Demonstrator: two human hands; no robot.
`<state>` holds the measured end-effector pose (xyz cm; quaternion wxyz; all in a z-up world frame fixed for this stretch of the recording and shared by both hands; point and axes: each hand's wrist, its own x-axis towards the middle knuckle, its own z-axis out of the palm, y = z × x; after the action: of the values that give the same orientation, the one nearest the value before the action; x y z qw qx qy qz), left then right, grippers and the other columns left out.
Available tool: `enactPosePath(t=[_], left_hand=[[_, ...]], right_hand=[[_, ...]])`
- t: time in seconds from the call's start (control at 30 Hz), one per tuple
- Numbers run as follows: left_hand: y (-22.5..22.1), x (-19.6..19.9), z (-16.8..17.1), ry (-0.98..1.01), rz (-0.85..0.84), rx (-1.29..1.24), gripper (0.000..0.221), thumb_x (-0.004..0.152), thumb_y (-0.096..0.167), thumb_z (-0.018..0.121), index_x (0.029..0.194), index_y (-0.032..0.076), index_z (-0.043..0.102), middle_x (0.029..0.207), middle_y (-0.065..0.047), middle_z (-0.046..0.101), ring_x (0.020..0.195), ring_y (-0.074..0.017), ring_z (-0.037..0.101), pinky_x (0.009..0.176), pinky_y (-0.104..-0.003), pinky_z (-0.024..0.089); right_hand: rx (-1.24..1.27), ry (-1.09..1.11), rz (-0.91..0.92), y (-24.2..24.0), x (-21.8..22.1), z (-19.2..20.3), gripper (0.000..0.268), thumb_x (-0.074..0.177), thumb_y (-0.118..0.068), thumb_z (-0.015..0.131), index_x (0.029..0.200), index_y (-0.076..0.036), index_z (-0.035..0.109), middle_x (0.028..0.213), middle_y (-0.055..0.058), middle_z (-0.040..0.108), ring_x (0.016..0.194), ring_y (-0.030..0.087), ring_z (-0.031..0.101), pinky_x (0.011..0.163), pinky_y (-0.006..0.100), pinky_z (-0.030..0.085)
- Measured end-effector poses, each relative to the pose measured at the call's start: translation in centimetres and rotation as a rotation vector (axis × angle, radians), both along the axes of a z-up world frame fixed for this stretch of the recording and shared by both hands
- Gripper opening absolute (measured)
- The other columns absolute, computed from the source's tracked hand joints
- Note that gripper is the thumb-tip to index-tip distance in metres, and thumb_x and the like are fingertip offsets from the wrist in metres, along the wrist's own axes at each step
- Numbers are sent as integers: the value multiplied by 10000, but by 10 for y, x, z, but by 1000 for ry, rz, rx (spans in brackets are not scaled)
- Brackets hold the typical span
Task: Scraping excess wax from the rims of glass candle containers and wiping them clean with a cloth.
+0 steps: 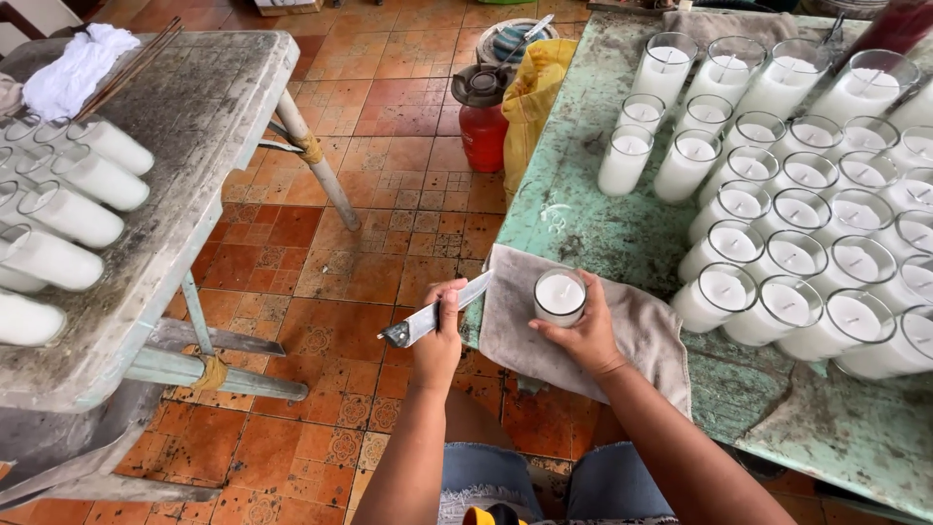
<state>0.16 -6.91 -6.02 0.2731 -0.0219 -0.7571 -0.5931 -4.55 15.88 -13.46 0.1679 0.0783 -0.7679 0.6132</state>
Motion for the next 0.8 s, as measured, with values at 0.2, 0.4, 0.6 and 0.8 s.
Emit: enactPosePath(t=[0.2,0.4,0.6,0.8], left_hand=[[16,2,52,148,26,131,182,1084,175,516,1180,100,652,1093,-80,635,1021,-214,684,828,-334,640],[6,12,44,81,121,292,236,1084,207,513,1175,66,679,1121,-96,641,990,-187,695,853,-343,637],[-9,19,48,-8,195,388,299,1094,271,488,1133,58,694,1090,-130,702,862,-170,724,825,-331,647],[-11,22,41,-12,219,397,235,1066,250,563,1117,72,709,1076,-137,694,882,-200,736,821,-367,643]], right_hand=[[-15,32,23,1,3,16,1022,492,-267,1038,1361,-46,547,1209,214,666,1218,402,626,1105,508,437],[-465,-419,62,-13,-17,104,547,783,-286,892,1183,-40,611,1181,189,713,1110,321,679,964,515,572],[-1610,-838,138,-15,-134,98,420,870,-493,732,941,-81,681,932,168,749,870,383,743,827,562,660],[-355,-480,50,-21,-84,101,751,566,-190,1017,1181,-106,596,1111,94,708,1034,243,650,889,475,517]])
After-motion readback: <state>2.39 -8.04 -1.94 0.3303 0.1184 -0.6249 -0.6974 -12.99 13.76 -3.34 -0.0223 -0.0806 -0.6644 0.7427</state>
